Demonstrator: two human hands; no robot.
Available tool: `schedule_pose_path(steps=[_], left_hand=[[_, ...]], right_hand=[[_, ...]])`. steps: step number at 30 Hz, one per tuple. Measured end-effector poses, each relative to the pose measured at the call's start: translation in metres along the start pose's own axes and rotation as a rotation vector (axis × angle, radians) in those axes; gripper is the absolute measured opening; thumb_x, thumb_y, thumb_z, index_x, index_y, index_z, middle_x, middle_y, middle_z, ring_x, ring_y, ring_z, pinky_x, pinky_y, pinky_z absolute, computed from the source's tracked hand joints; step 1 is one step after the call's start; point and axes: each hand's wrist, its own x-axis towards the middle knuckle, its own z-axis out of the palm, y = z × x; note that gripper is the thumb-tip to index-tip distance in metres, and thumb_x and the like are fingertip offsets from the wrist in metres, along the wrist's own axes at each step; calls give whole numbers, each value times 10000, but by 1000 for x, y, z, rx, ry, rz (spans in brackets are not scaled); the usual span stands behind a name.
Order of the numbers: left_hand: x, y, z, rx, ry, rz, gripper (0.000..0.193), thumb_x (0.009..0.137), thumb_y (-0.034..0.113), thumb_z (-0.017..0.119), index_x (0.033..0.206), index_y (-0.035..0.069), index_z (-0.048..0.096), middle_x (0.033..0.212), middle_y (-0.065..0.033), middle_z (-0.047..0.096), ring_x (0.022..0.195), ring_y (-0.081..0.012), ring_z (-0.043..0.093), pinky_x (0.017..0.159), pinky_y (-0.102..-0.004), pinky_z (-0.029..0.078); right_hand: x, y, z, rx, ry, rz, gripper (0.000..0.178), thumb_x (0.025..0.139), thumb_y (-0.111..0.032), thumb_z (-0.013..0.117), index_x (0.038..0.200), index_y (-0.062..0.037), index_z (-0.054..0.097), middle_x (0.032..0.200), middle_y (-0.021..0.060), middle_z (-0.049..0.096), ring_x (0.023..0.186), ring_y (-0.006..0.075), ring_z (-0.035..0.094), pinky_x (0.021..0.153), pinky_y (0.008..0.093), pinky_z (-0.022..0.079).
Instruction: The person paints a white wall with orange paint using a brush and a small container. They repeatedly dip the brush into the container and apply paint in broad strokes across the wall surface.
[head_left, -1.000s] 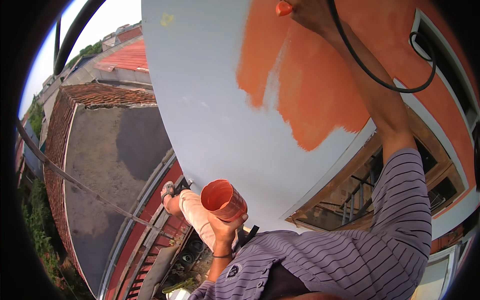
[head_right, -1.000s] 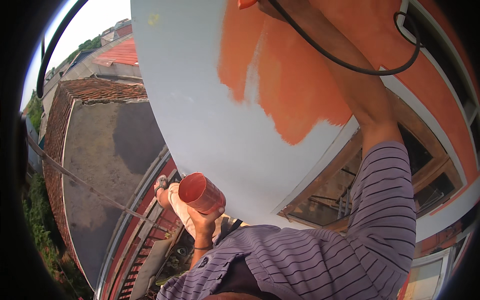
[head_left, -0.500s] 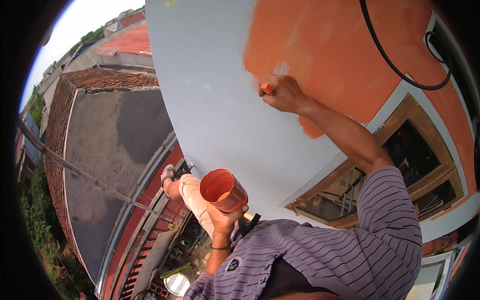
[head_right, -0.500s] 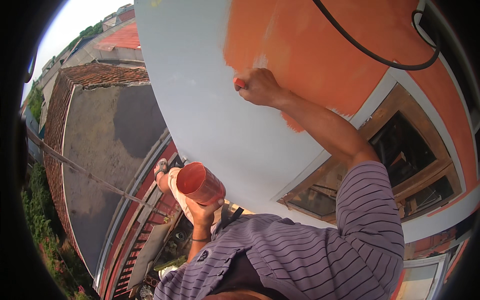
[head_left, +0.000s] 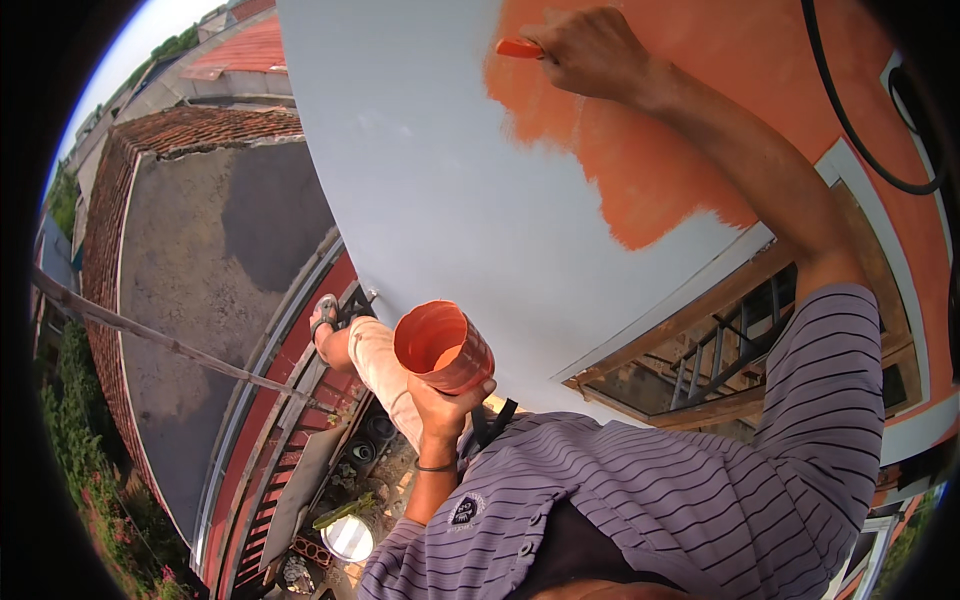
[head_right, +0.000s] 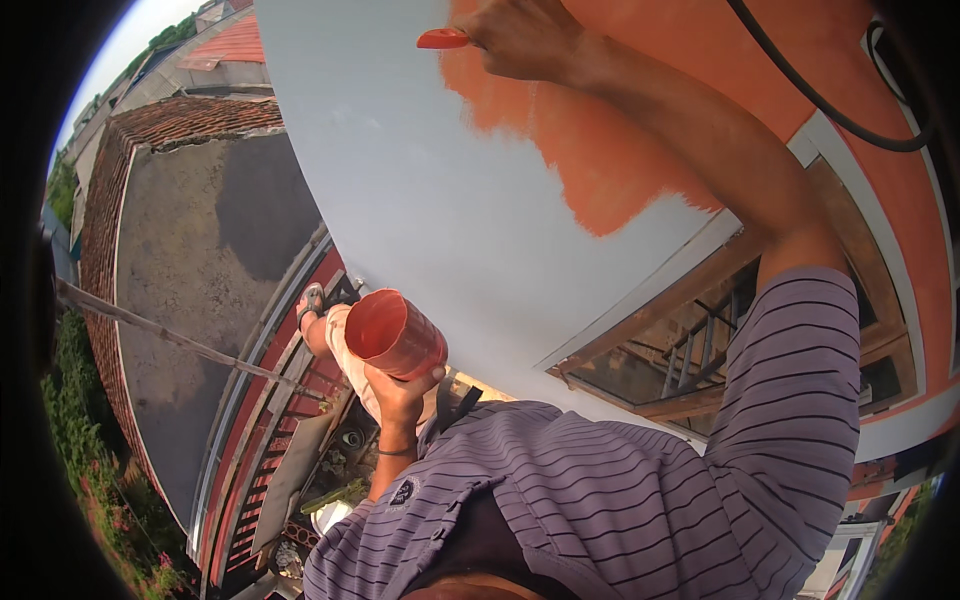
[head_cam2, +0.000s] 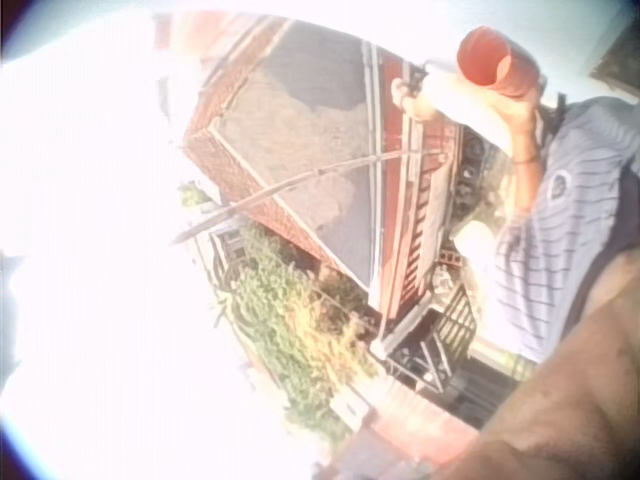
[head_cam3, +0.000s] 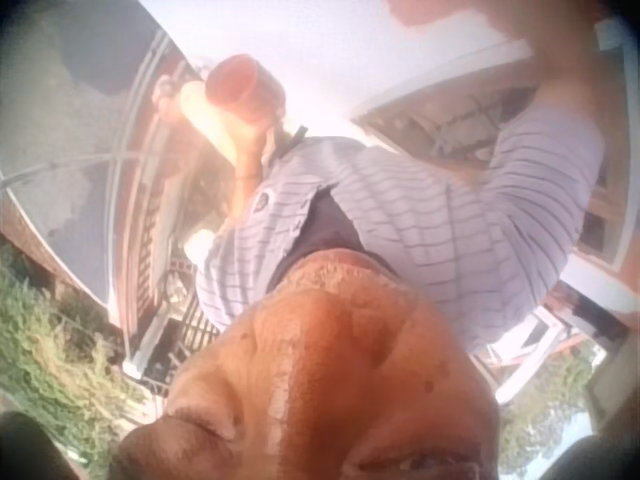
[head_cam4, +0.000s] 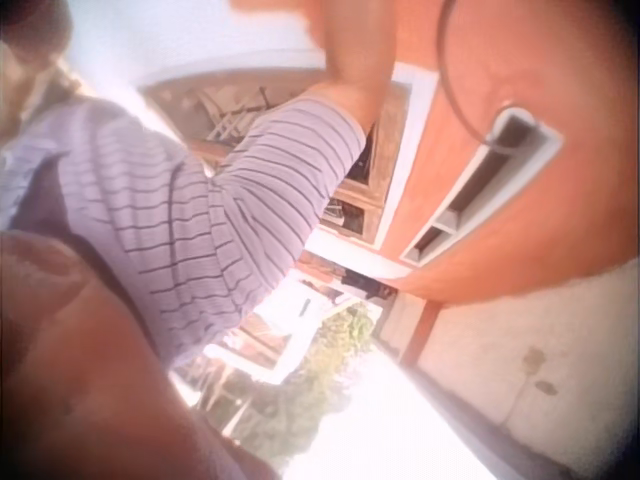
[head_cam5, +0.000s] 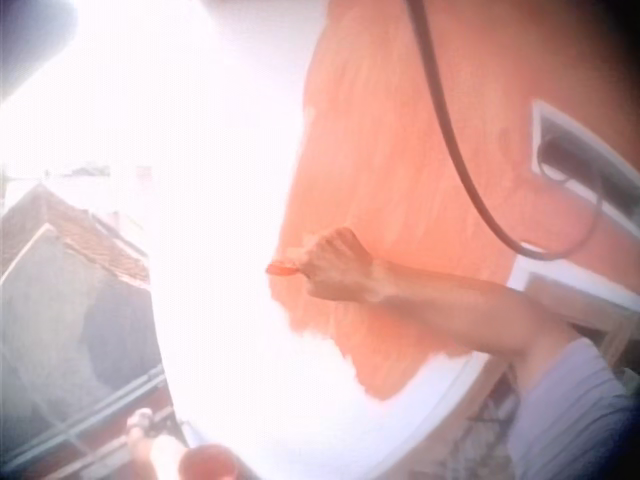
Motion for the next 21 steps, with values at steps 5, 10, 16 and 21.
schedule_pose_path(steps=[5, 10, 16, 21], left_hand=[[-1, -4, 0, 1, -4, 49, 902, 624, 96, 1020, 1415, -17, 601, 1303, -117, 710, 1160, -251, 698, 1018, -402, 575], [3, -3, 5, -47, 15, 38, 902, 631, 107, 1019, 1419, -19, 599, 1303, -119, 709, 1170, -249, 695, 1020, -403, 575], [11, 4, 8, -1, -33, 58, 905, 623, 107, 1018, 1416, -14, 601, 1303, -118, 709, 1180, -251, 694, 1025, -405, 573], [4, 9, 6, -23, -7, 123, 917, 615, 93, 1015, 1421, -3, 590, 1303, -109, 699, 1184, -248, 688, 1036, -405, 568]], right_hand=[[29, 19, -27, -288, 27, -189, 182, 818, -14, 751, 702, -69, 623, 660, 72, 530, 576, 179, 520, 541, 368, 454], [1, 23, -34, -504, 241, -350, 195, 738, -30, 756, 694, -69, 570, 680, 78, 510, 631, 211, 544, 534, 363, 438], [-103, -73, 55, -231, -112, -268, 306, 657, -5, 733, 598, -118, 455, 692, 57, 433, 652, 194, 468, 569, 364, 406], [-94, -98, 53, 388, -329, 23, 207, 789, -1, 693, 658, -67, 547, 665, 89, 536, 637, 247, 552, 563, 407, 412]])
